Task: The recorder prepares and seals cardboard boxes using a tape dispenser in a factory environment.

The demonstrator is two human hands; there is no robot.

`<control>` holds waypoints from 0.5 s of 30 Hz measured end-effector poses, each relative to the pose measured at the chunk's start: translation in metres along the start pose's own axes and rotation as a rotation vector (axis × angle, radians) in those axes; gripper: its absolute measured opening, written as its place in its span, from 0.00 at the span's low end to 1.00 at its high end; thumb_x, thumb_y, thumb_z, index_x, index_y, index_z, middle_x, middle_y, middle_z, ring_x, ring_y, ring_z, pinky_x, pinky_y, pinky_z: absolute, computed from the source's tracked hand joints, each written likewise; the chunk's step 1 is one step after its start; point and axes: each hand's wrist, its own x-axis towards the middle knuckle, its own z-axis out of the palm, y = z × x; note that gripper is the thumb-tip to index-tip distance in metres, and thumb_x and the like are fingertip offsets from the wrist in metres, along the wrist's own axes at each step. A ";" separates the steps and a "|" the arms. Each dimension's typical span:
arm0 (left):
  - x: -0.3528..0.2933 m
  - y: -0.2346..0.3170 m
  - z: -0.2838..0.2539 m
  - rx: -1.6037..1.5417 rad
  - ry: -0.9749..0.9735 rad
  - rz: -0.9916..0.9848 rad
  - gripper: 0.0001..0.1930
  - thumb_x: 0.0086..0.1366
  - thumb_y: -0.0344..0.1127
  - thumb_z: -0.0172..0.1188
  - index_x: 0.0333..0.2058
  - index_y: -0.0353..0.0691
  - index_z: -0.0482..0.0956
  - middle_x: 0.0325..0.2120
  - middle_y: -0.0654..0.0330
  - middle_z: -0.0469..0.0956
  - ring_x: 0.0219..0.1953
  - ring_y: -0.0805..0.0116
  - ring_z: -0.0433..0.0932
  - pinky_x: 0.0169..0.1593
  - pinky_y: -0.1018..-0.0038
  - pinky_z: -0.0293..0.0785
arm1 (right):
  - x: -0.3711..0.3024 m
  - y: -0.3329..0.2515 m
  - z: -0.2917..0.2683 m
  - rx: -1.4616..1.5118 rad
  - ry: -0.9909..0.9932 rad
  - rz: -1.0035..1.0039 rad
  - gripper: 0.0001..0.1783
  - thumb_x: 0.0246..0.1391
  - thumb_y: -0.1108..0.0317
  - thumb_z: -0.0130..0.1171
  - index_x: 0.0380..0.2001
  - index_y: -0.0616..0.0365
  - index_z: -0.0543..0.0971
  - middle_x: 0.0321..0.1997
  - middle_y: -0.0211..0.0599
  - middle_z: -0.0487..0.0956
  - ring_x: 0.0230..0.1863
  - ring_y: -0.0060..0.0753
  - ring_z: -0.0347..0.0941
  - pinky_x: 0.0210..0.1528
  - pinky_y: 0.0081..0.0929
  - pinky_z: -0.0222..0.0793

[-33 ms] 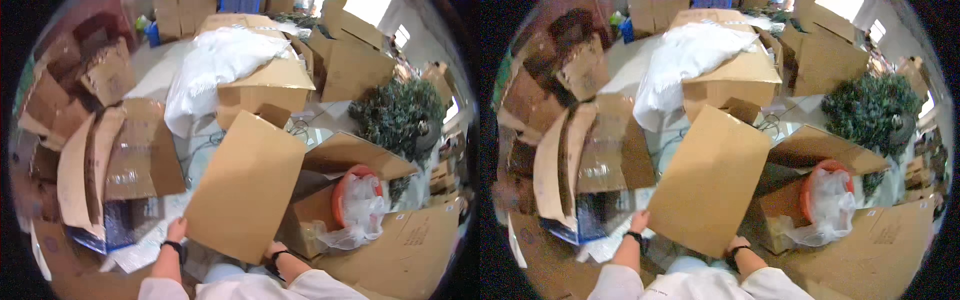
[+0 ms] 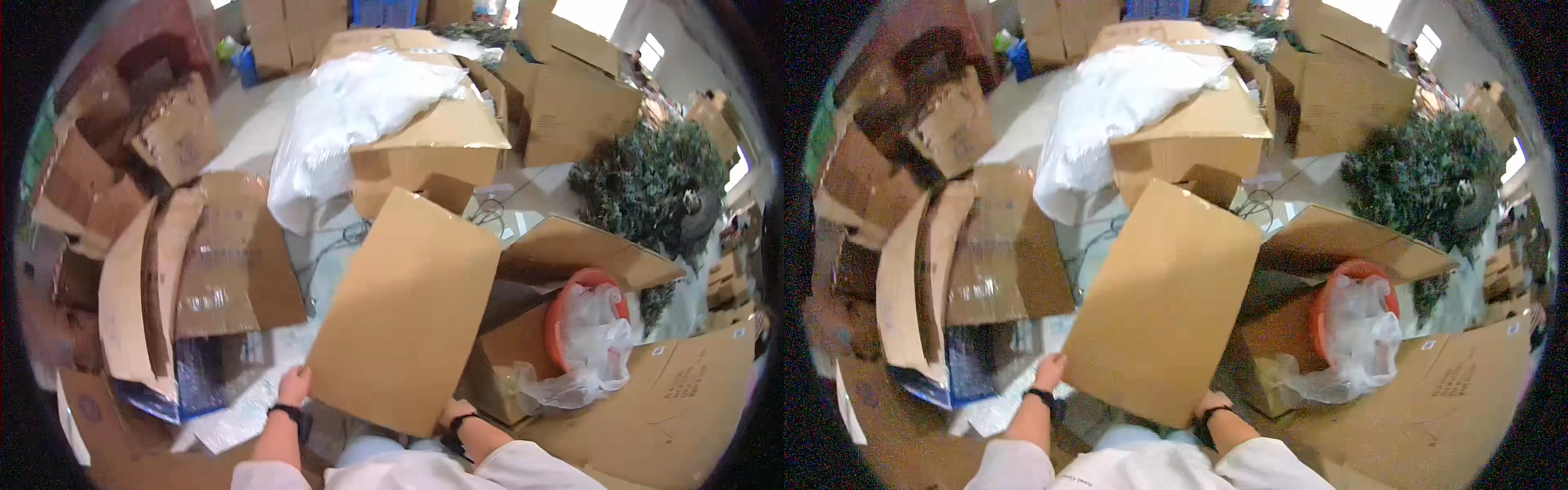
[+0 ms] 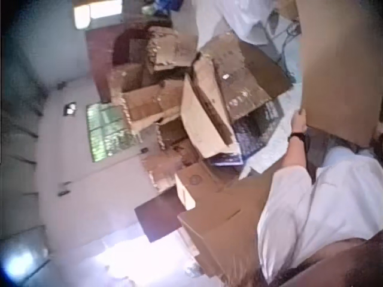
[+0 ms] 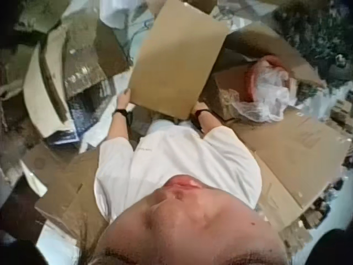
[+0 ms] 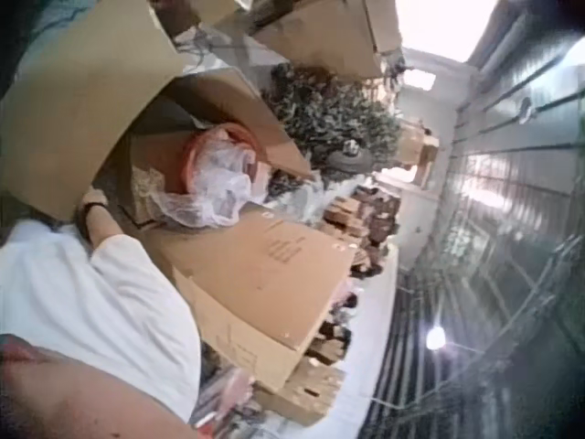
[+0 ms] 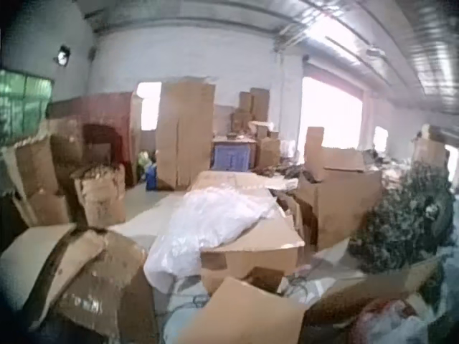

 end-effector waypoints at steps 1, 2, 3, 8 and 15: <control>-0.010 0.028 0.004 -0.022 -0.022 0.010 0.22 0.58 0.50 0.47 0.34 0.33 0.76 0.32 0.42 0.75 0.40 0.43 0.73 0.42 0.60 0.68 | 0.032 0.037 0.035 0.048 -0.044 0.082 0.23 0.52 0.49 0.45 0.51 0.38 0.70 0.52 0.35 0.72 0.55 0.37 0.67 0.47 0.35 0.70; -0.022 0.029 0.001 -0.048 -0.007 -0.029 0.22 0.58 0.50 0.48 0.32 0.33 0.76 0.32 0.42 0.75 0.40 0.44 0.73 0.42 0.60 0.68 | 0.021 0.035 0.024 0.068 -0.020 0.057 0.23 0.52 0.49 0.46 0.51 0.41 0.70 0.52 0.38 0.71 0.54 0.38 0.67 0.48 0.35 0.69; -0.016 0.004 0.004 0.019 0.027 0.007 0.20 0.57 0.48 0.49 0.31 0.34 0.77 0.32 0.43 0.76 0.39 0.47 0.74 0.41 0.61 0.69 | -0.004 0.033 0.007 0.088 0.008 0.044 0.24 0.51 0.50 0.46 0.51 0.43 0.70 0.53 0.41 0.71 0.54 0.40 0.68 0.48 0.36 0.69; 0.060 -0.023 0.010 -0.282 -0.357 -0.478 0.13 0.61 0.35 0.46 0.31 0.35 0.78 0.37 0.44 0.76 0.40 0.55 0.76 0.42 0.65 0.72 | 0.022 0.050 0.023 0.220 -0.040 0.055 0.25 0.50 0.53 0.47 0.51 0.51 0.70 0.52 0.50 0.70 0.53 0.48 0.67 0.51 0.40 0.66; 0.018 0.090 0.033 -0.271 -0.588 0.069 0.26 0.67 0.50 0.40 0.53 0.34 0.63 0.49 0.56 0.68 0.54 0.66 0.61 0.58 0.69 0.56 | 0.061 0.103 0.081 0.121 0.064 -0.088 0.22 0.48 0.53 0.48 0.44 0.50 0.75 0.46 0.50 0.73 0.51 0.50 0.68 0.46 0.40 0.67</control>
